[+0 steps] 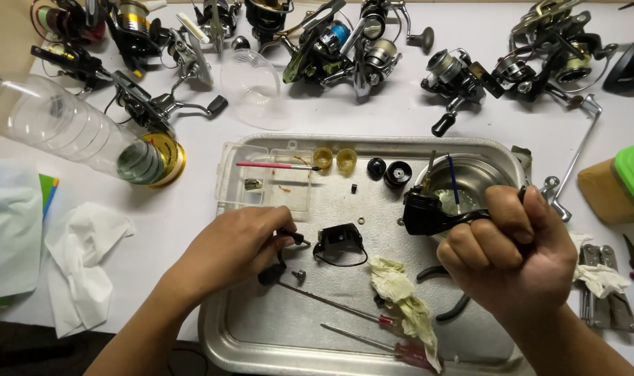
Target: Disassembling a fishing reel using tools like a wrench and screwdriver to remove the rotor and internal components.
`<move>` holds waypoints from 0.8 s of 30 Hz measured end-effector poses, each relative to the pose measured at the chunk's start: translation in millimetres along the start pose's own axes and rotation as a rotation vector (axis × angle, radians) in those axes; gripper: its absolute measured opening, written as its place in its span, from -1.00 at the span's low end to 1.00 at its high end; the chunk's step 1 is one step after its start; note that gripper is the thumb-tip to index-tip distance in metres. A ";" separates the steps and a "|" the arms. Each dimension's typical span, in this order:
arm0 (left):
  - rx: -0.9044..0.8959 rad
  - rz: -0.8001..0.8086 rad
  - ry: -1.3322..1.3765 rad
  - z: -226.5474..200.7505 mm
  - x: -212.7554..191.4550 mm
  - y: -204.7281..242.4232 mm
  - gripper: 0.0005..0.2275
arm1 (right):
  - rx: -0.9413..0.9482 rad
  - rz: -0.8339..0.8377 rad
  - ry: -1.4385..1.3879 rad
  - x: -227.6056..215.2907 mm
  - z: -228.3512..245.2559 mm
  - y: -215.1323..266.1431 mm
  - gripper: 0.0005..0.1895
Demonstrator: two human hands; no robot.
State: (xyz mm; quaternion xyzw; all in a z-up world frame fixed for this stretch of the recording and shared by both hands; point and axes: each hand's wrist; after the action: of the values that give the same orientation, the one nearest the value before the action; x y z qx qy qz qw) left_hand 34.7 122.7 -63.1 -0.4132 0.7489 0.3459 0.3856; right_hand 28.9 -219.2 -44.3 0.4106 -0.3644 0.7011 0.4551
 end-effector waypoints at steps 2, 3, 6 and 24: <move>0.011 0.006 -0.065 -2.8 -2.0 -2.6 -0.90 | 0.007 0.004 -0.017 -1.5 0.4 0.5 -0.62; 0.032 -0.011 -0.087 -5.0 -3.4 -3.6 -0.92 | 0.016 -0.009 -0.014 -1.0 0.6 0.5 -0.61; 0.094 -0.083 -0.119 -12.3 -3.2 -5.1 -0.90 | 0.031 -0.011 -0.011 -1.9 0.6 0.8 -0.61; -0.117 0.223 1.683 -87.1 31.5 -33.9 -0.62 | 0.064 0.046 0.011 -4.0 -7.7 -2.9 -0.64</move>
State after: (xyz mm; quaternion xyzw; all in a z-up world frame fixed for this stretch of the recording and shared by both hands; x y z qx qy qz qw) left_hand 27.9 24.5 -56.7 -0.4758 0.8034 -0.0025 -0.3579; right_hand 30.8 -212.8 -50.6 0.4127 -0.3488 0.7246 0.4276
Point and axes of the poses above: each hand's wrist, its own y-axis away from the middle knuckle, its own x-axis out of the palm, z = x × y, and after that the axes turned 6 degrees about -x, right-handed
